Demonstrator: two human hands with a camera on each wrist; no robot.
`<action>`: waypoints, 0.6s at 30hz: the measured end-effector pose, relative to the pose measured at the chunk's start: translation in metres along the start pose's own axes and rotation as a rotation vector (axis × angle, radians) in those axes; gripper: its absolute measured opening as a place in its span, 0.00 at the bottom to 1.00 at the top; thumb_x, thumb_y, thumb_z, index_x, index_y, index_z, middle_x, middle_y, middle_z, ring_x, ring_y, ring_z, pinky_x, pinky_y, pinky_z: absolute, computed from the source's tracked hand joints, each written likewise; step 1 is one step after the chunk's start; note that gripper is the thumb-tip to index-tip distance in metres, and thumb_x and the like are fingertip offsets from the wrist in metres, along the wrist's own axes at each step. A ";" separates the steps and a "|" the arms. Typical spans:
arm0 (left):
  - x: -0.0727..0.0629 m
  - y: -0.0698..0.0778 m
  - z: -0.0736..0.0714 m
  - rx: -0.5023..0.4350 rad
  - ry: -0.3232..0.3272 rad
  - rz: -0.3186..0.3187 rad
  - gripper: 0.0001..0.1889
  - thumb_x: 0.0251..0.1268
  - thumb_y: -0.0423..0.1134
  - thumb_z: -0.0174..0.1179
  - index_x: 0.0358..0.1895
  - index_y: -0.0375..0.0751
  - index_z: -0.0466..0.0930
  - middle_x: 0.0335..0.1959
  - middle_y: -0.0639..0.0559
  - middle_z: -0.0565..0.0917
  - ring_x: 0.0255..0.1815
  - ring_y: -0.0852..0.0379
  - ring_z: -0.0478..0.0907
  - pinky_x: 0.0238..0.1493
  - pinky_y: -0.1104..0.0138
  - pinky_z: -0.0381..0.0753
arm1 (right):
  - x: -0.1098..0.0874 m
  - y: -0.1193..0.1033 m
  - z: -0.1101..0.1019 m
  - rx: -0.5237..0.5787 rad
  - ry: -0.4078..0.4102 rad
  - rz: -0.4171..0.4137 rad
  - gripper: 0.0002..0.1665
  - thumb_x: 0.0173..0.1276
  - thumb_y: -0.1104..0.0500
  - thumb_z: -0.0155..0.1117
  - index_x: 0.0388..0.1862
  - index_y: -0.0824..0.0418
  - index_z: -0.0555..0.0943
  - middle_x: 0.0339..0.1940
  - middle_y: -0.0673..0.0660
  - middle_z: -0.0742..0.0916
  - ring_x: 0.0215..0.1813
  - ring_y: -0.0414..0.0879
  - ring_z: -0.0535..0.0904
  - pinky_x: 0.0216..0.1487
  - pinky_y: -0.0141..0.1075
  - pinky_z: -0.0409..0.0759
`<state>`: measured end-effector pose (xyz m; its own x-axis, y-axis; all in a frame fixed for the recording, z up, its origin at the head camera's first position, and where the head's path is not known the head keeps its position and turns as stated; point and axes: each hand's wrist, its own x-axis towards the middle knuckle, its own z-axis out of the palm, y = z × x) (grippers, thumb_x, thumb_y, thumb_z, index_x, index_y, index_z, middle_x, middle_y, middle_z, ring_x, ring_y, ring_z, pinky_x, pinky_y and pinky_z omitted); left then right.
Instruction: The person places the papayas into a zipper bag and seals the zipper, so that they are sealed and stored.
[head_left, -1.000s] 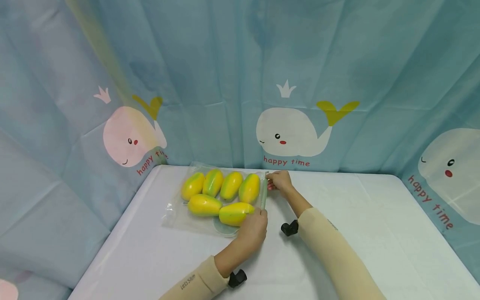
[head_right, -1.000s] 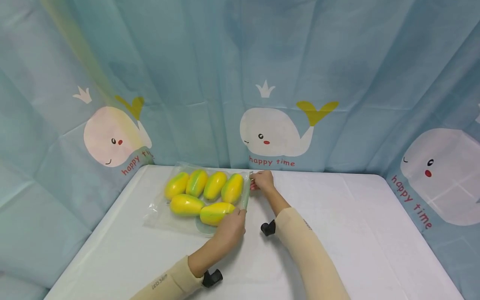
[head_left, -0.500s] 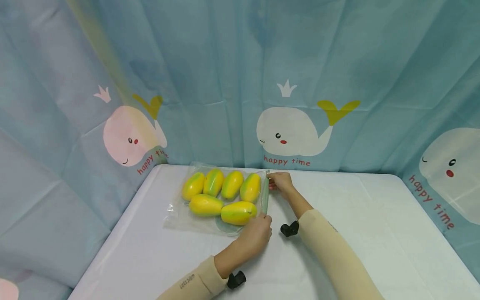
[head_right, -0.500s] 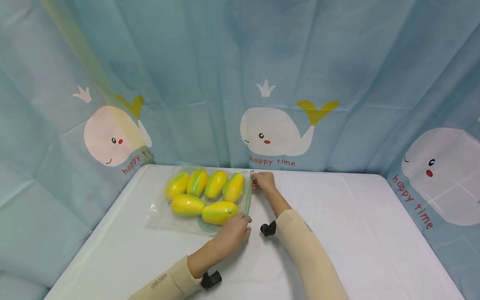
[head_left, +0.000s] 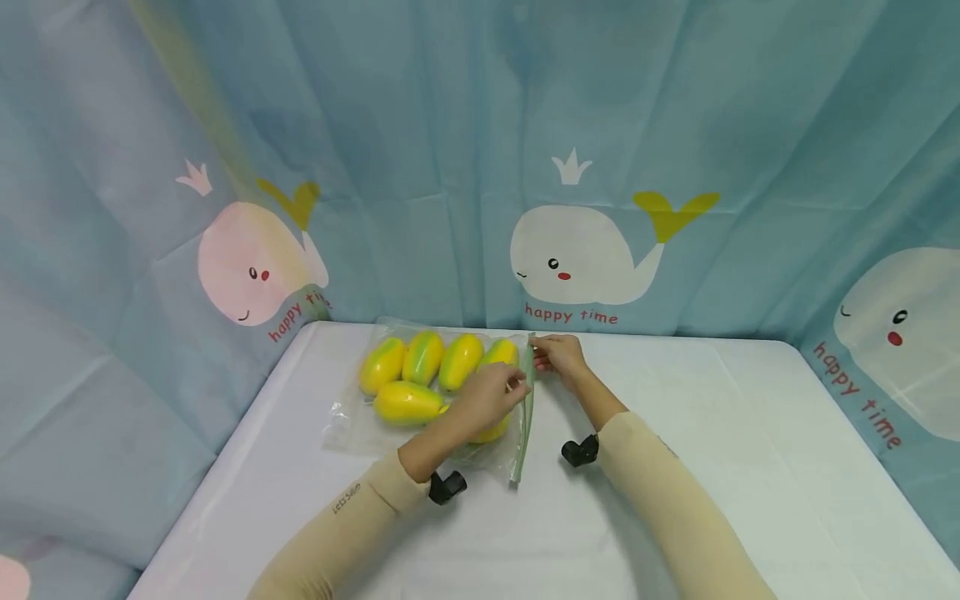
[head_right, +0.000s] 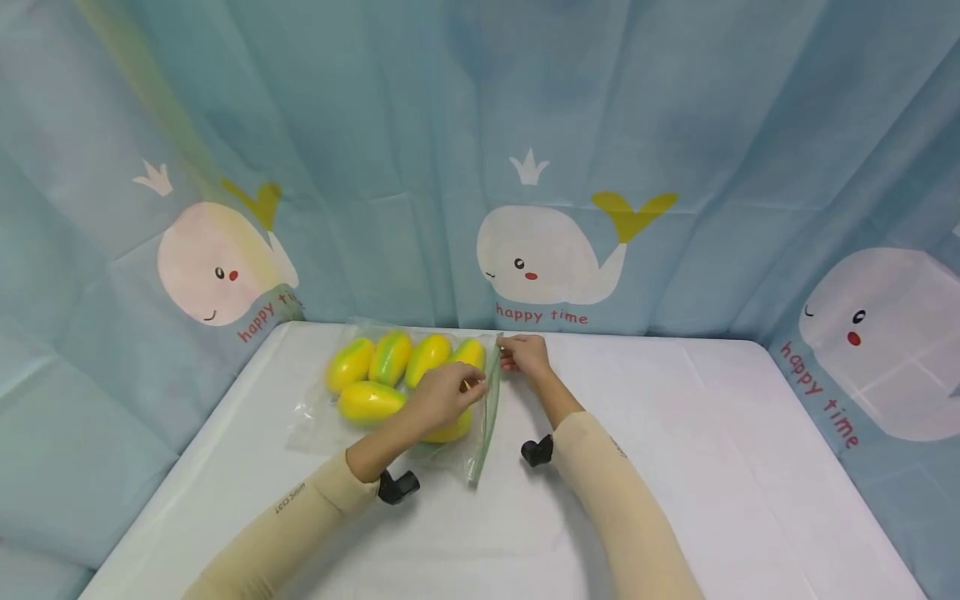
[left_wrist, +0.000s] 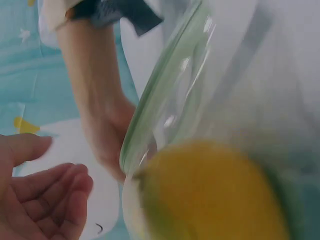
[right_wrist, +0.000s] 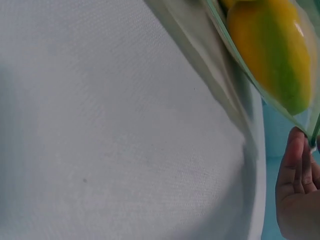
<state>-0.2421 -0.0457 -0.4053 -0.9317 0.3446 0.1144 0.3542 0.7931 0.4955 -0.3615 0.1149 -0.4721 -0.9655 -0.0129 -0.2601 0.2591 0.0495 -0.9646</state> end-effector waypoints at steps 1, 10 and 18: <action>0.006 -0.003 -0.003 -0.046 -0.011 -0.017 0.16 0.71 0.46 0.57 0.51 0.39 0.83 0.43 0.50 0.87 0.44 0.54 0.83 0.47 0.62 0.83 | 0.001 0.000 0.000 0.009 0.000 -0.002 0.20 0.69 0.58 0.64 0.48 0.76 0.81 0.20 0.53 0.83 0.19 0.39 0.78 0.23 0.27 0.80; 0.050 -0.027 -0.024 -0.308 -0.028 -0.082 0.17 0.72 0.49 0.56 0.54 0.43 0.82 0.49 0.50 0.85 0.49 0.54 0.81 0.51 0.62 0.82 | 0.003 0.004 0.004 -0.003 0.010 -0.031 0.19 0.69 0.58 0.63 0.46 0.74 0.83 0.19 0.51 0.82 0.19 0.39 0.77 0.24 0.27 0.80; 0.077 -0.038 -0.026 -0.360 -0.024 -0.107 0.16 0.73 0.48 0.54 0.54 0.44 0.82 0.53 0.48 0.84 0.55 0.51 0.79 0.56 0.58 0.81 | 0.003 -0.003 0.006 -0.049 0.022 -0.090 0.18 0.70 0.56 0.63 0.48 0.71 0.83 0.24 0.50 0.83 0.21 0.38 0.77 0.25 0.27 0.81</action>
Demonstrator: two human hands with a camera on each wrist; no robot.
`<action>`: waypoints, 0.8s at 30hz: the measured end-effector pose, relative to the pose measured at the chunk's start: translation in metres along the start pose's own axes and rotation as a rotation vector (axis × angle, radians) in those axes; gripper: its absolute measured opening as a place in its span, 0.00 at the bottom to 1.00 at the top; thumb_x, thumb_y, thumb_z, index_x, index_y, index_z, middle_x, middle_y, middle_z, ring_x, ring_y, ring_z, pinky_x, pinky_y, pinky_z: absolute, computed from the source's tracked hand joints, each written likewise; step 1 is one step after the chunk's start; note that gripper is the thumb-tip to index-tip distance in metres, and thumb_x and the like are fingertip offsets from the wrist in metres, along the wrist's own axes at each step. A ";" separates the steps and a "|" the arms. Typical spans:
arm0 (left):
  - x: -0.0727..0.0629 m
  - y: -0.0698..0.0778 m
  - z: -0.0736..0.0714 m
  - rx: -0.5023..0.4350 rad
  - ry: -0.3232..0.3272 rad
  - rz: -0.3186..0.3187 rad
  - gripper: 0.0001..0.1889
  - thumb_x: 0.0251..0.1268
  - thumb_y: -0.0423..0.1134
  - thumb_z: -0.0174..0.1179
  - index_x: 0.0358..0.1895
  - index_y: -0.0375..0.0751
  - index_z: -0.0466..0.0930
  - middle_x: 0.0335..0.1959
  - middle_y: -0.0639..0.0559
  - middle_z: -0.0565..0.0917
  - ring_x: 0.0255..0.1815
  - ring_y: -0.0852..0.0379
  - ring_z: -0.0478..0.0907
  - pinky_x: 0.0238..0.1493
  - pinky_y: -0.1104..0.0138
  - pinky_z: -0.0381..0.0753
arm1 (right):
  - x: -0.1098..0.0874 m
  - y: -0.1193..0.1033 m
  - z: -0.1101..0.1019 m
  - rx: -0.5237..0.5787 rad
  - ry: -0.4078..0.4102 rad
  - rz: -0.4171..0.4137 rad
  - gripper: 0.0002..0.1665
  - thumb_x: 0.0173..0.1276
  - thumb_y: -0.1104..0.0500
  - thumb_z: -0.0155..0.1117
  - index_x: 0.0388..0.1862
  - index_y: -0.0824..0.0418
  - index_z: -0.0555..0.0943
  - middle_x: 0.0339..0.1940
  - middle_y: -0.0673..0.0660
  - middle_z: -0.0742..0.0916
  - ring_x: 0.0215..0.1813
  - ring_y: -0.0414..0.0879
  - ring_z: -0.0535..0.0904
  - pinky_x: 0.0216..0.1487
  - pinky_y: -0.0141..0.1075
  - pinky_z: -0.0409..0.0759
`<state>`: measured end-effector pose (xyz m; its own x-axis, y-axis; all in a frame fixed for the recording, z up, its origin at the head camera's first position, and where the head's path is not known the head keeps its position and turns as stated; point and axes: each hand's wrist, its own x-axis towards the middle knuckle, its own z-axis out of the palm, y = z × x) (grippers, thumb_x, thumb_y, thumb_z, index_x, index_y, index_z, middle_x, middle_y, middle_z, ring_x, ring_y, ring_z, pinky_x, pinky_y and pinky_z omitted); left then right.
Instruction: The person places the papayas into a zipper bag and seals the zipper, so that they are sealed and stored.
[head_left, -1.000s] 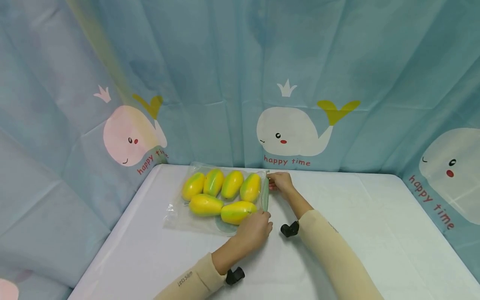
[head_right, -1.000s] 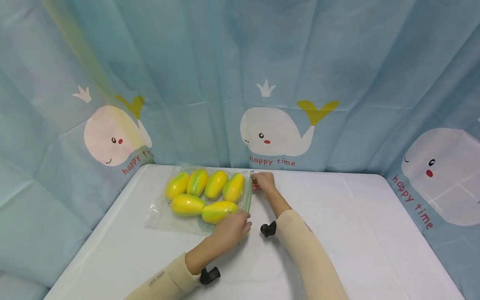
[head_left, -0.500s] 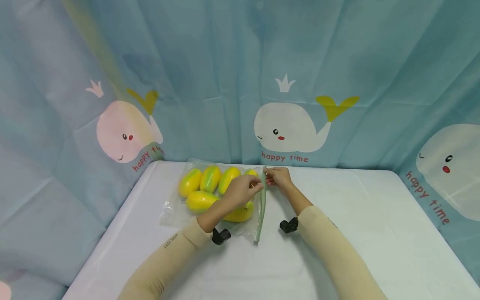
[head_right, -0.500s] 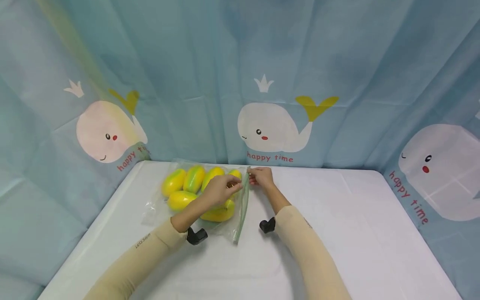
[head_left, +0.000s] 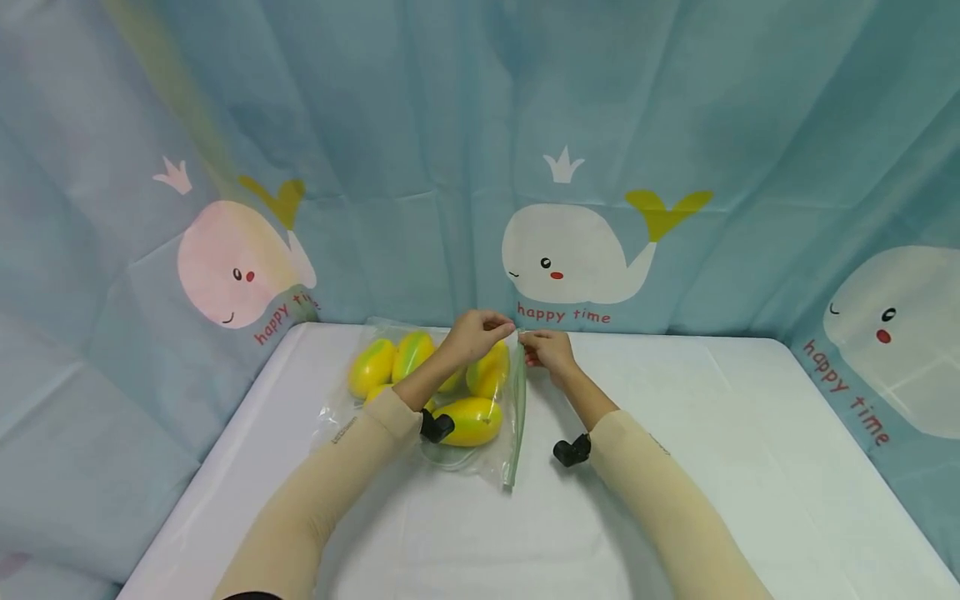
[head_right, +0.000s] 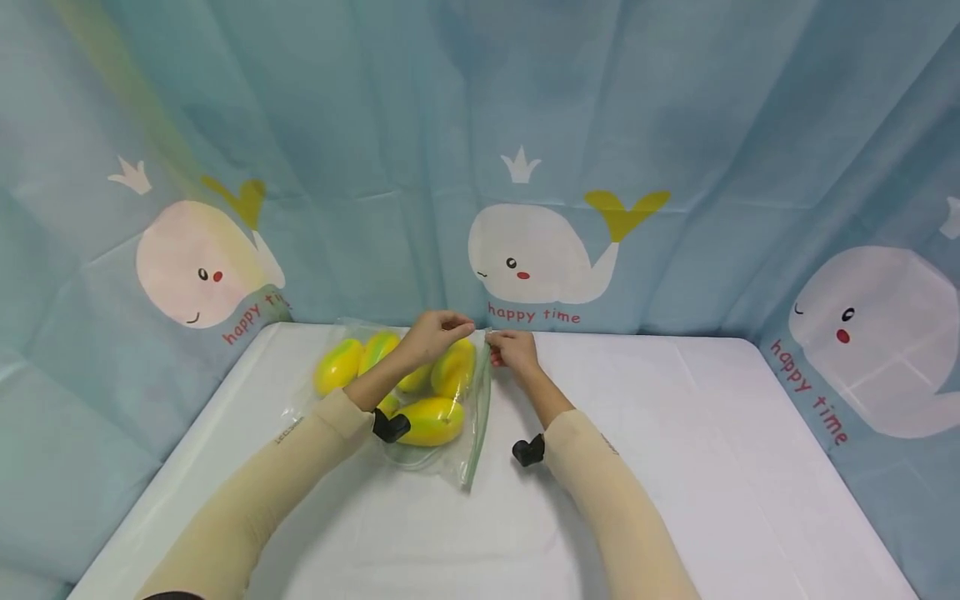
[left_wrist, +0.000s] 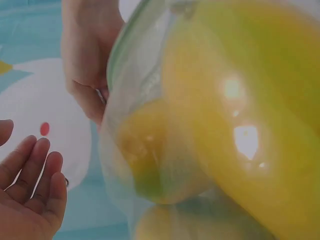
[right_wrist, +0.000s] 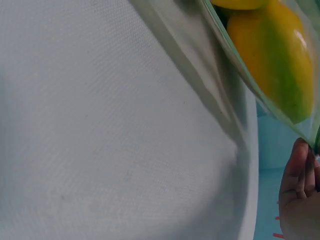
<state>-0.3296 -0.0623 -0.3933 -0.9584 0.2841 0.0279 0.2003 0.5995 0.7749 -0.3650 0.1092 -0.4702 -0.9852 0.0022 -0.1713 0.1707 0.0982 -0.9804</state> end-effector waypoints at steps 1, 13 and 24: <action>0.002 -0.001 0.001 -0.002 -0.001 0.000 0.16 0.73 0.47 0.54 0.54 0.44 0.82 0.53 0.48 0.84 0.56 0.50 0.79 0.56 0.57 0.80 | 0.000 -0.001 0.000 0.000 0.001 -0.001 0.18 0.70 0.56 0.63 0.48 0.71 0.83 0.26 0.50 0.83 0.21 0.38 0.77 0.26 0.27 0.81; 0.028 -0.008 0.004 -0.041 0.045 -0.031 0.15 0.73 0.43 0.55 0.55 0.40 0.82 0.54 0.45 0.83 0.57 0.47 0.79 0.59 0.56 0.79 | 0.001 -0.016 -0.004 -0.008 -0.005 -0.020 0.17 0.69 0.57 0.64 0.50 0.69 0.83 0.30 0.51 0.86 0.26 0.39 0.80 0.29 0.28 0.83; 0.045 -0.014 0.008 -0.096 0.029 -0.103 0.15 0.75 0.40 0.52 0.56 0.41 0.81 0.59 0.45 0.80 0.61 0.47 0.76 0.64 0.56 0.76 | 0.000 -0.017 0.000 0.035 -0.020 -0.033 0.17 0.68 0.59 0.65 0.49 0.70 0.83 0.29 0.50 0.85 0.28 0.40 0.79 0.29 0.27 0.82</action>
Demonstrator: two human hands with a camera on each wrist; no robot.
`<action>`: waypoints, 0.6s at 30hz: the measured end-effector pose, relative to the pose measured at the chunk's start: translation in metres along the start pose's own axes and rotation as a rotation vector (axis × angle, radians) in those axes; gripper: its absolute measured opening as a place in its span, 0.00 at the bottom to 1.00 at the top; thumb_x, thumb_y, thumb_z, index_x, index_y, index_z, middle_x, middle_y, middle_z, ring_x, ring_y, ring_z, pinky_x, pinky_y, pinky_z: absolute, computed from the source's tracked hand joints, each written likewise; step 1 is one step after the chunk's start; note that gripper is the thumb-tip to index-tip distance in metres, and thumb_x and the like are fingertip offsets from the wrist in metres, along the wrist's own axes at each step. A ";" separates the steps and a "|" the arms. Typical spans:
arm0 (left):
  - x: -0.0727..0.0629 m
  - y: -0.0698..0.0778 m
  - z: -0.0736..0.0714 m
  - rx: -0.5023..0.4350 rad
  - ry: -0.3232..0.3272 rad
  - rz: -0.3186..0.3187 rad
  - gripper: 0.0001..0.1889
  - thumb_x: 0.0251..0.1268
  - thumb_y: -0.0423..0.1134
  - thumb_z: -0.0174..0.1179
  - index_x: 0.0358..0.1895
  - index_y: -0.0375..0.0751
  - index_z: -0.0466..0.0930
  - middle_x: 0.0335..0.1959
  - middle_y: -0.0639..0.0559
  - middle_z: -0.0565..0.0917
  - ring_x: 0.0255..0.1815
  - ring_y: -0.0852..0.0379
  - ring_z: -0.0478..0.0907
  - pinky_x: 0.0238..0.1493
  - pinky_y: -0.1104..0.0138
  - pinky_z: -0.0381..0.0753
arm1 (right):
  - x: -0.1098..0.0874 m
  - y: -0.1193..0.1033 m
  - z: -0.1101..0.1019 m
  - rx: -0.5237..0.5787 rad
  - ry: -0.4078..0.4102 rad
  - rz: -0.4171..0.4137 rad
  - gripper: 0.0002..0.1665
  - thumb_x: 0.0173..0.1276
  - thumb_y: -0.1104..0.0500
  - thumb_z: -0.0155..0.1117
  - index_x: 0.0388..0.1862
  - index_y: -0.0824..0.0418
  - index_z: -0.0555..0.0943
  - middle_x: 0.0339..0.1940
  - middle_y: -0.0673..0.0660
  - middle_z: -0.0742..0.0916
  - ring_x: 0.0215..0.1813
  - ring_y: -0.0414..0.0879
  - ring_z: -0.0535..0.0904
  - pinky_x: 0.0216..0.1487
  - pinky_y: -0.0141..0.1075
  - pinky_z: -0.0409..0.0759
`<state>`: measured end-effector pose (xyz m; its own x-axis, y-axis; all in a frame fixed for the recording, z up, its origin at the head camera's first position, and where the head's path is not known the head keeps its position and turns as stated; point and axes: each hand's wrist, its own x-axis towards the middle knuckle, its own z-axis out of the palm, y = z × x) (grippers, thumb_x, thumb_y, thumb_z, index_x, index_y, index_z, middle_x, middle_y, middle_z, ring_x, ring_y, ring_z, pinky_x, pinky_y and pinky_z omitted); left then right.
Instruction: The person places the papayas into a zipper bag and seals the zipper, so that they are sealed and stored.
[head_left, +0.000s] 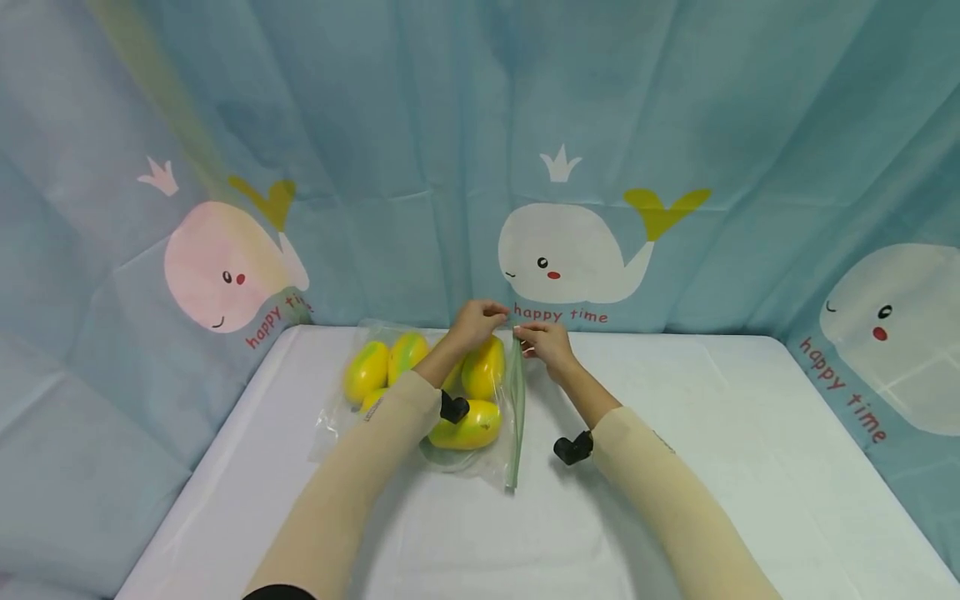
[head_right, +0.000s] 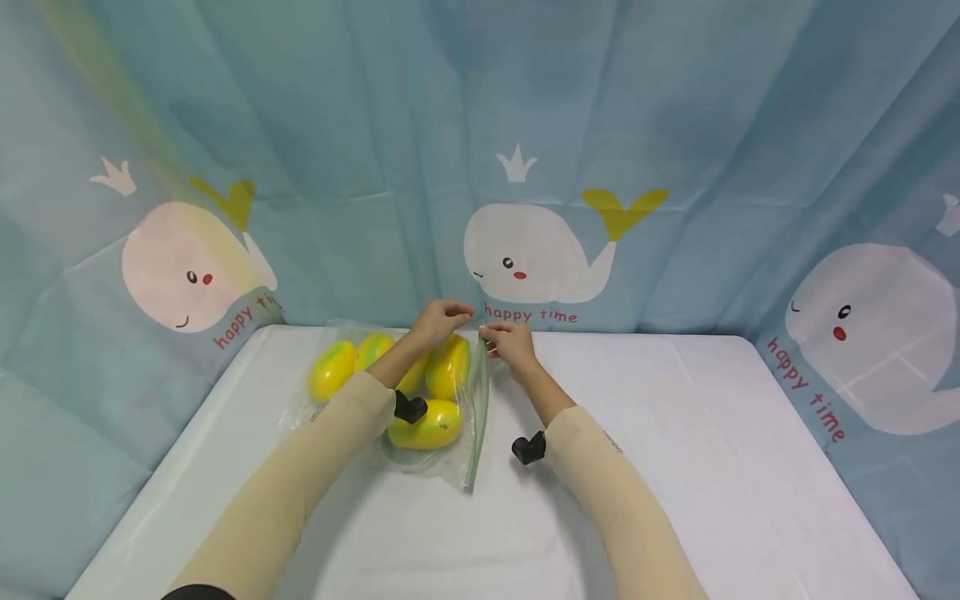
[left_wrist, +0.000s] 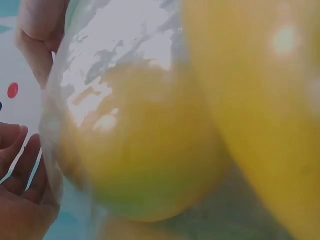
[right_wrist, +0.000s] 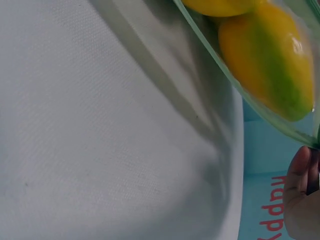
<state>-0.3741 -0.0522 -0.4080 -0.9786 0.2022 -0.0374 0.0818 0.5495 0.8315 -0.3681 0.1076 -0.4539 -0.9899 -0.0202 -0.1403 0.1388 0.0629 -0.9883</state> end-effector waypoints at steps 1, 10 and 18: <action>0.002 0.000 0.000 0.001 -0.006 0.002 0.15 0.75 0.40 0.52 0.57 0.41 0.81 0.60 0.45 0.80 0.61 0.47 0.76 0.64 0.56 0.76 | 0.000 -0.001 0.000 0.002 -0.003 -0.009 0.17 0.68 0.59 0.64 0.49 0.71 0.83 0.29 0.49 0.85 0.28 0.40 0.79 0.29 0.27 0.82; 0.013 -0.006 -0.003 -0.009 -0.052 0.008 0.16 0.76 0.38 0.50 0.58 0.38 0.80 0.60 0.44 0.80 0.63 0.46 0.74 0.67 0.54 0.73 | -0.002 -0.006 0.001 -0.009 -0.039 -0.054 0.17 0.69 0.59 0.64 0.48 0.72 0.83 0.29 0.49 0.85 0.29 0.40 0.79 0.31 0.28 0.83; 0.014 -0.010 -0.003 -0.016 -0.075 0.014 0.16 0.75 0.41 0.52 0.58 0.40 0.80 0.60 0.44 0.79 0.62 0.46 0.74 0.65 0.55 0.74 | -0.003 -0.009 -0.003 -0.032 -0.051 -0.078 0.16 0.70 0.60 0.62 0.47 0.72 0.82 0.28 0.48 0.84 0.29 0.39 0.79 0.31 0.28 0.82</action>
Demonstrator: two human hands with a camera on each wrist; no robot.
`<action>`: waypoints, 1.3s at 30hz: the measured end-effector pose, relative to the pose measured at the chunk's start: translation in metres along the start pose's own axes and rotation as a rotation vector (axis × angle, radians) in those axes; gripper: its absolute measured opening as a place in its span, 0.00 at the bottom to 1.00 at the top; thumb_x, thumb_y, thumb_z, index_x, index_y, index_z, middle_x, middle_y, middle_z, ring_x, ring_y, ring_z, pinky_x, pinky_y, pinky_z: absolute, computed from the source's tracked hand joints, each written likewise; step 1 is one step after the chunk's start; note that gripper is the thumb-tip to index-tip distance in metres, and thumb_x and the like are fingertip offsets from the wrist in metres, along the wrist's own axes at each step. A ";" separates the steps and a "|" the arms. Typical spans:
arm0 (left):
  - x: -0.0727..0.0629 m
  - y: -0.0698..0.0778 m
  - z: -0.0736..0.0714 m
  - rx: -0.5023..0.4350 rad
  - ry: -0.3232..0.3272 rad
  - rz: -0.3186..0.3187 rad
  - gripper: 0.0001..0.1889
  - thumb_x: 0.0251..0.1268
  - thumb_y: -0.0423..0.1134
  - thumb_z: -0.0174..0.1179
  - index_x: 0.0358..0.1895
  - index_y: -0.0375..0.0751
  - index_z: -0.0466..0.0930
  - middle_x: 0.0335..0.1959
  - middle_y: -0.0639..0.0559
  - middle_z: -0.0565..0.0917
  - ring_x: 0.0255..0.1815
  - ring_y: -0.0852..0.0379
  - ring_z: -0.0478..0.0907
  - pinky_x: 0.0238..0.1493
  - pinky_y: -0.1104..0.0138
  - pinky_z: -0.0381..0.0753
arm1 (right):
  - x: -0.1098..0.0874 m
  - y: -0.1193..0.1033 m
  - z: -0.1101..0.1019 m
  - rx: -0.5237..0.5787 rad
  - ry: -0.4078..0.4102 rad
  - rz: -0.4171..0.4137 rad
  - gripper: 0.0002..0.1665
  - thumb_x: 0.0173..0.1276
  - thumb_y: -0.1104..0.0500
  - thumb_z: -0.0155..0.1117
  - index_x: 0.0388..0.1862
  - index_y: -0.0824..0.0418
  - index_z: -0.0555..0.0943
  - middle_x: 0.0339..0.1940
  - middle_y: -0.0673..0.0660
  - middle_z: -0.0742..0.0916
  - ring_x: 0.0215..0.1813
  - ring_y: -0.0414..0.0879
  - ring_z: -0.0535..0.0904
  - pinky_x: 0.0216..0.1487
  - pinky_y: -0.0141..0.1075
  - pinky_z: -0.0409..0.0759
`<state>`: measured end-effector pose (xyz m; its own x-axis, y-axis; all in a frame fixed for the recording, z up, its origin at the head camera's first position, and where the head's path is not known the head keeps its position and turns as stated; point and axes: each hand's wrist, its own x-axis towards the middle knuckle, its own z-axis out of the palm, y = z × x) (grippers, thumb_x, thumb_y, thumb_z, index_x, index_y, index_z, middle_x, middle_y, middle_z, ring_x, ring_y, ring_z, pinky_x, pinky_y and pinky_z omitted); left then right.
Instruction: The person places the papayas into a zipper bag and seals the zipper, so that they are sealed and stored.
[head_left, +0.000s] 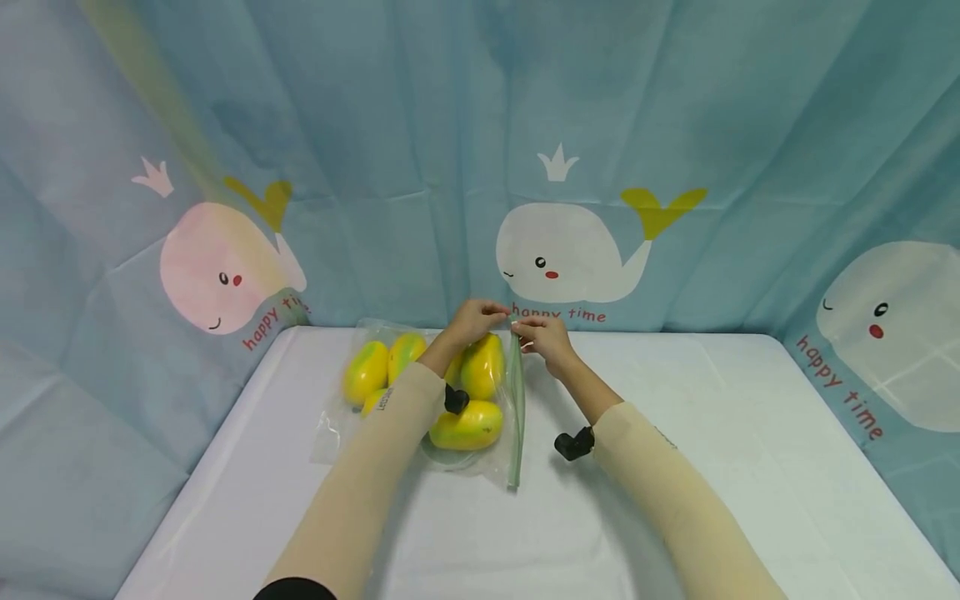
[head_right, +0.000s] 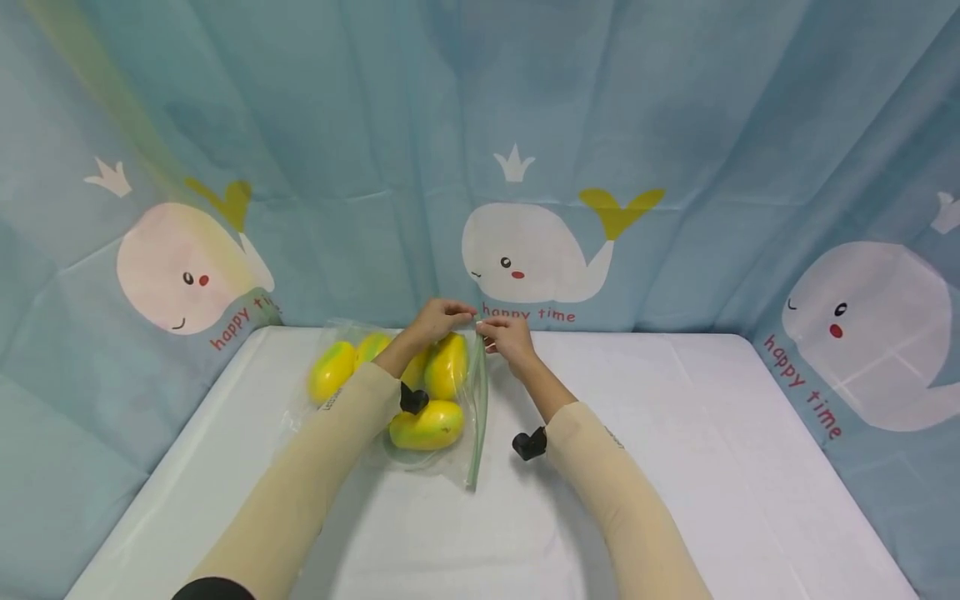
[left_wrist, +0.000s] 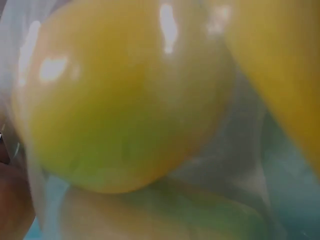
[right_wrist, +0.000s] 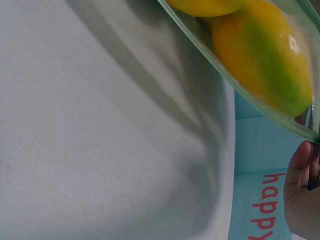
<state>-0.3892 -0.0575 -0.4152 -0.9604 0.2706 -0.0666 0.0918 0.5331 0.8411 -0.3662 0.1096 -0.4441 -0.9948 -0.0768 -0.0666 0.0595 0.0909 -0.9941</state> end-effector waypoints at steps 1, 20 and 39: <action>0.000 0.000 0.000 -0.005 0.000 0.004 0.16 0.74 0.41 0.53 0.58 0.39 0.80 0.60 0.43 0.79 0.62 0.46 0.74 0.64 0.55 0.74 | 0.000 0.000 0.000 -0.004 -0.004 -0.004 0.16 0.70 0.60 0.62 0.47 0.72 0.82 0.28 0.48 0.84 0.29 0.39 0.79 0.31 0.28 0.82; 0.004 -0.008 0.003 -0.111 0.050 -0.075 0.13 0.69 0.41 0.60 0.50 0.39 0.85 0.50 0.43 0.84 0.46 0.50 0.79 0.51 0.62 0.81 | 0.001 -0.004 0.000 -0.023 -0.027 0.042 0.17 0.69 0.58 0.63 0.47 0.72 0.82 0.26 0.48 0.83 0.27 0.41 0.79 0.30 0.28 0.82; 0.002 -0.002 0.009 -0.126 0.166 -0.139 0.12 0.69 0.41 0.59 0.46 0.38 0.86 0.49 0.43 0.85 0.48 0.49 0.80 0.55 0.60 0.81 | -0.028 0.012 0.001 -0.174 -0.016 0.067 0.15 0.67 0.56 0.66 0.40 0.69 0.85 0.23 0.52 0.85 0.24 0.41 0.78 0.30 0.30 0.82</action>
<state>-0.3886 -0.0510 -0.4213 -0.9925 0.0608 -0.1062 -0.0679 0.4489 0.8910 -0.3374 0.1119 -0.4538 -0.9875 -0.0806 -0.1352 0.1093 0.2668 -0.9575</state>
